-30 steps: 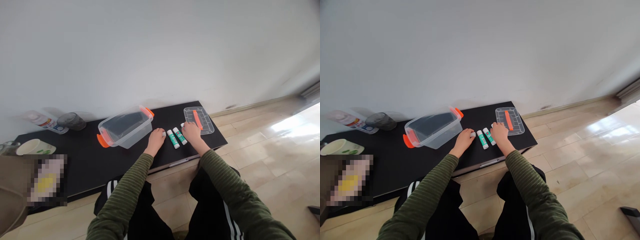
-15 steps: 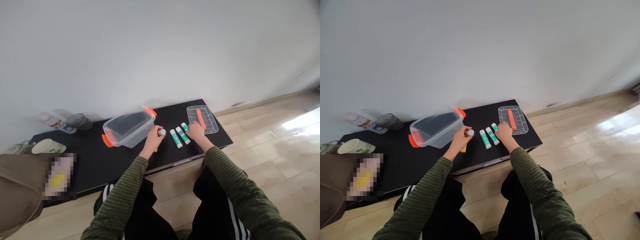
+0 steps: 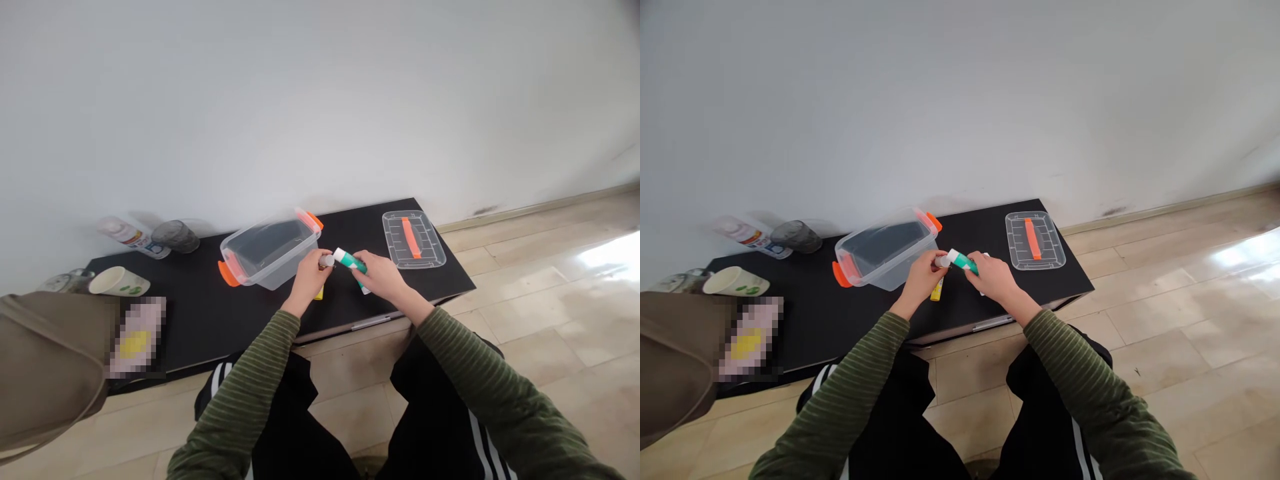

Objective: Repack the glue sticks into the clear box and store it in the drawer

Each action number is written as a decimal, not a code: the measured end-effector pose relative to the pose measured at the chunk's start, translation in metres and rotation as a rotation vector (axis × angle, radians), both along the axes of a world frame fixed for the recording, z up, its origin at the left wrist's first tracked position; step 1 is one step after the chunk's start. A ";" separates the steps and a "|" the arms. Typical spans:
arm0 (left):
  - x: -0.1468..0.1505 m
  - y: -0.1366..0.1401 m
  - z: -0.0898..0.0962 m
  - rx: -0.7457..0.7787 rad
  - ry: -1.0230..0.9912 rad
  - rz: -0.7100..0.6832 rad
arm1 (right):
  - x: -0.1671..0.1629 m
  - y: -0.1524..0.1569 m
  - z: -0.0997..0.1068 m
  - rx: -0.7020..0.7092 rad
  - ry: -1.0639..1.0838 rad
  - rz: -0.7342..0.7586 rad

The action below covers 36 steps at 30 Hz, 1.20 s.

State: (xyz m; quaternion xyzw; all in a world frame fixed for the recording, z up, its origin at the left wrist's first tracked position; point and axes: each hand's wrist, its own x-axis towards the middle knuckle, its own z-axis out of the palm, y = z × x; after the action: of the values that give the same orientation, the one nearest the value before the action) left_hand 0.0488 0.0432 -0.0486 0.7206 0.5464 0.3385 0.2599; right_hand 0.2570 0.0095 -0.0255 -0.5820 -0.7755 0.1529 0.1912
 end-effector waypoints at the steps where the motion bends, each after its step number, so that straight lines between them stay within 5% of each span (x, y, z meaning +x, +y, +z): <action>1: 0.000 -0.001 0.001 0.027 0.001 -0.015 | -0.002 -0.002 0.000 0.009 -0.019 0.029; 26: -0.001 -0.016 -0.002 0.418 0.240 -0.241 | -0.005 -0.009 -0.009 0.033 -0.031 0.094; 36: 0.000 -0.027 0.007 0.478 0.306 -0.324 | -0.003 -0.012 0.005 -0.280 0.331 -0.007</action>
State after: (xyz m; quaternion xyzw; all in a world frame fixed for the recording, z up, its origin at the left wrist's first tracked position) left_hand 0.0486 0.0164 -0.0417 0.8814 0.3622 0.2992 0.0486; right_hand 0.2544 -0.0027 -0.0207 -0.5723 -0.7027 0.3522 0.2338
